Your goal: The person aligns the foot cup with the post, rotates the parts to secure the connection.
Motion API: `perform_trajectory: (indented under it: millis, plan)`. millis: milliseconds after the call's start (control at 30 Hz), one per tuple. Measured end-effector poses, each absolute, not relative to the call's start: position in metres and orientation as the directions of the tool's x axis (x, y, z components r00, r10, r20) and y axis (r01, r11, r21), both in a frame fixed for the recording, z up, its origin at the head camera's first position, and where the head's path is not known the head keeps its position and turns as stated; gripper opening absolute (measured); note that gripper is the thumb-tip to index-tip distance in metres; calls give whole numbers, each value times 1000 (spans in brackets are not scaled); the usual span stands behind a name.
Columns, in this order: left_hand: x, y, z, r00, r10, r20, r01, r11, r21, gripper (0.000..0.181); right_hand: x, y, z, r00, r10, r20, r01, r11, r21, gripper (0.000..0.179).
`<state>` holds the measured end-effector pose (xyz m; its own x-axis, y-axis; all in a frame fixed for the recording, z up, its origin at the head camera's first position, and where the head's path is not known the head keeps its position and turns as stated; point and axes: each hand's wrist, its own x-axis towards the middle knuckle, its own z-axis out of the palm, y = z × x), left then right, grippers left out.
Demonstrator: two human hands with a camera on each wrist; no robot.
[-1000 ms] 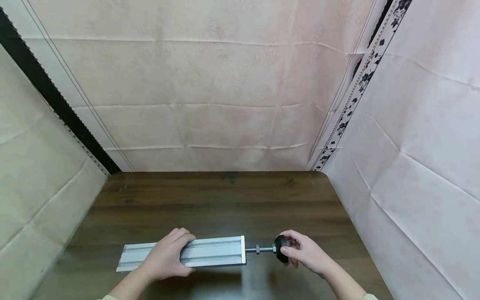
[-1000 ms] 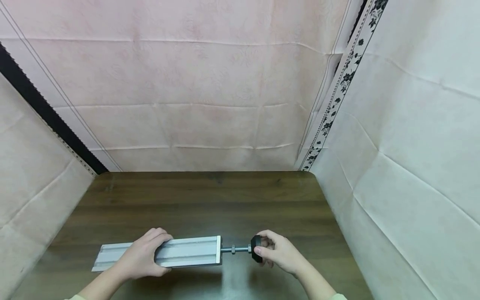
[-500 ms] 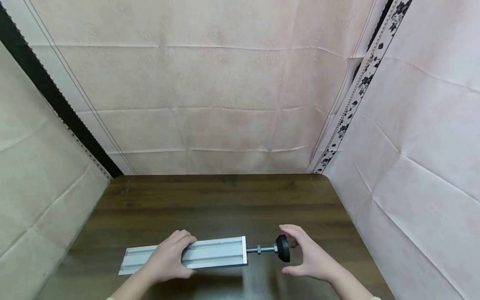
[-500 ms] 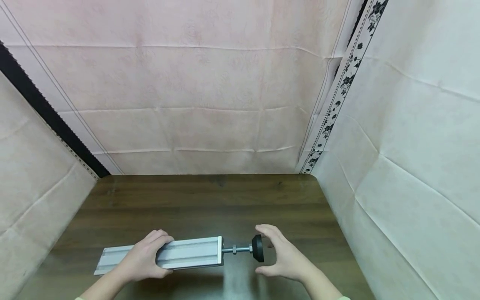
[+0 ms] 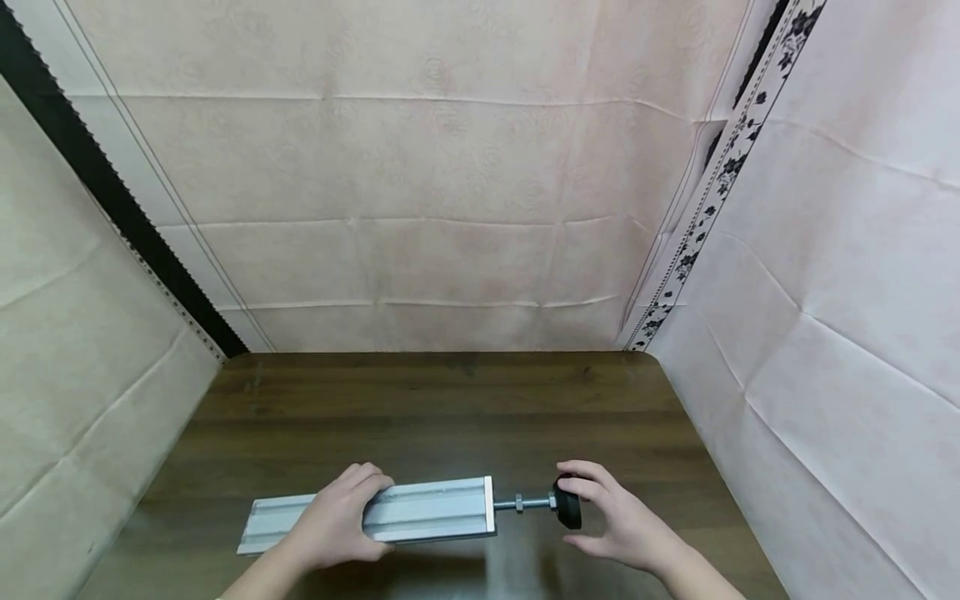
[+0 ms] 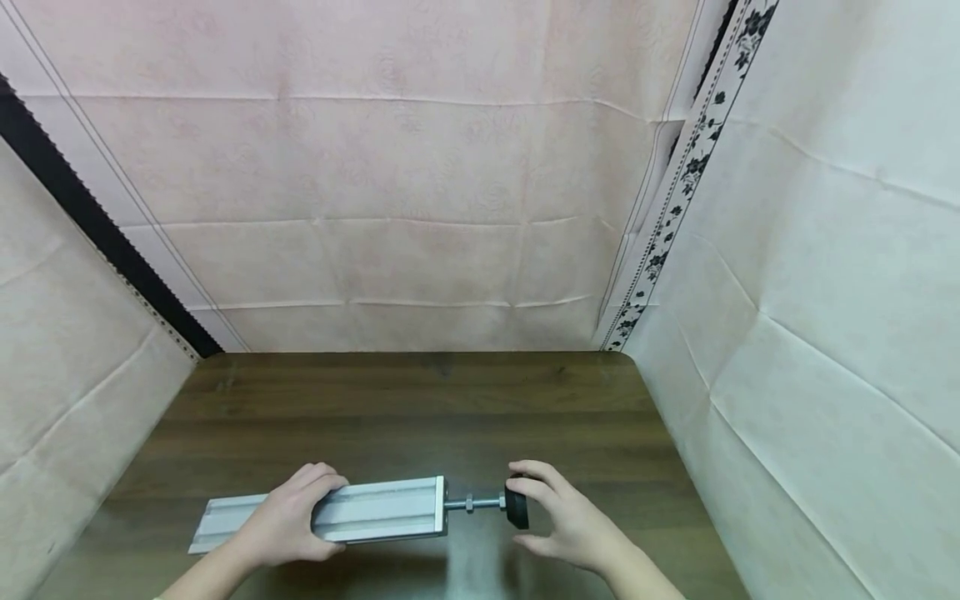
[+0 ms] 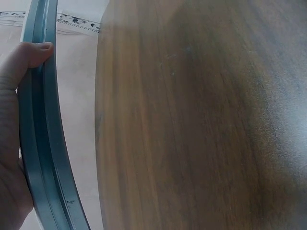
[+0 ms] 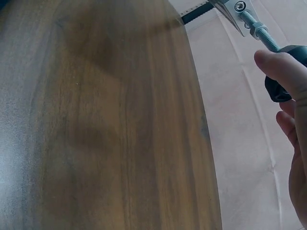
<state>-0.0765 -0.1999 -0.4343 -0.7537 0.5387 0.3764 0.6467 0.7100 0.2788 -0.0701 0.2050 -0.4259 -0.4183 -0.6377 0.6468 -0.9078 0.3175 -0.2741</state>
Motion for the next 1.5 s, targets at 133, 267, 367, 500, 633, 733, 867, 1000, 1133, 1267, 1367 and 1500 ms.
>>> perform_trajectory:
  millis: [133, 267, 367, 500, 633, 733, 867, 1000, 1133, 1267, 1367, 1500]
  plan:
    - [-77, -199, -434, -753, 540, 376, 647, 712, 272, 64, -71, 205, -424, -405, -625, 668, -913, 316, -257, 50]
    - [-77, -199, -433, -754, 542, 371, 646, 713, 271, 63, -70, 204, -423, -421, -623, 659, -905, 330, -266, 49]
    - [-77, -199, -433, -756, 544, 364, 645, 714, 271, 63, -68, 204, -421, -467, -624, 627, -884, 342, -319, 51]
    - [-77, -199, -432, -758, 545, 359, 644, 715, 273, 63, -65, 205, -421, -534, -616, 579, -845, 360, -397, 58]
    - [-77, -199, -432, -757, 546, 359, 645, 713, 275, 62, -65, 206, -421, -577, -609, 544, -814, 377, -442, 64]
    - [-76, -199, -432, -757, 546, 359, 645, 712, 277, 62, -64, 206, -420, -608, -606, 514, -788, 384, -480, 64]
    - [-76, -199, -431, -759, 544, 357, 642, 713, 280, 62, -64, 207, -420, -626, -601, 497, -771, 384, -508, 65]
    - [-75, -198, -431, -760, 542, 358, 642, 712, 286, 61, -64, 207, -421, -634, -594, 494, -762, 371, -531, 68]
    - [-75, -198, -431, -754, 543, 369, 647, 710, 276, 62, -65, 208, -422, -634, -591, 498, -757, 344, -555, 68]
    - [-74, -197, -431, -751, 547, 369, 649, 713, 264, 62, -64, 209, -422, -642, -586, 495, -748, 333, -575, 68]
    - [-74, -197, -431, -752, 548, 367, 649, 714, 264, 62, -63, 209, -422, -652, -578, 490, -738, 337, -584, 69]
    - [-74, -196, -431, -745, 548, 380, 654, 712, 255, 63, -61, 208, -420, -681, -563, 469, -711, 352, -609, 68]
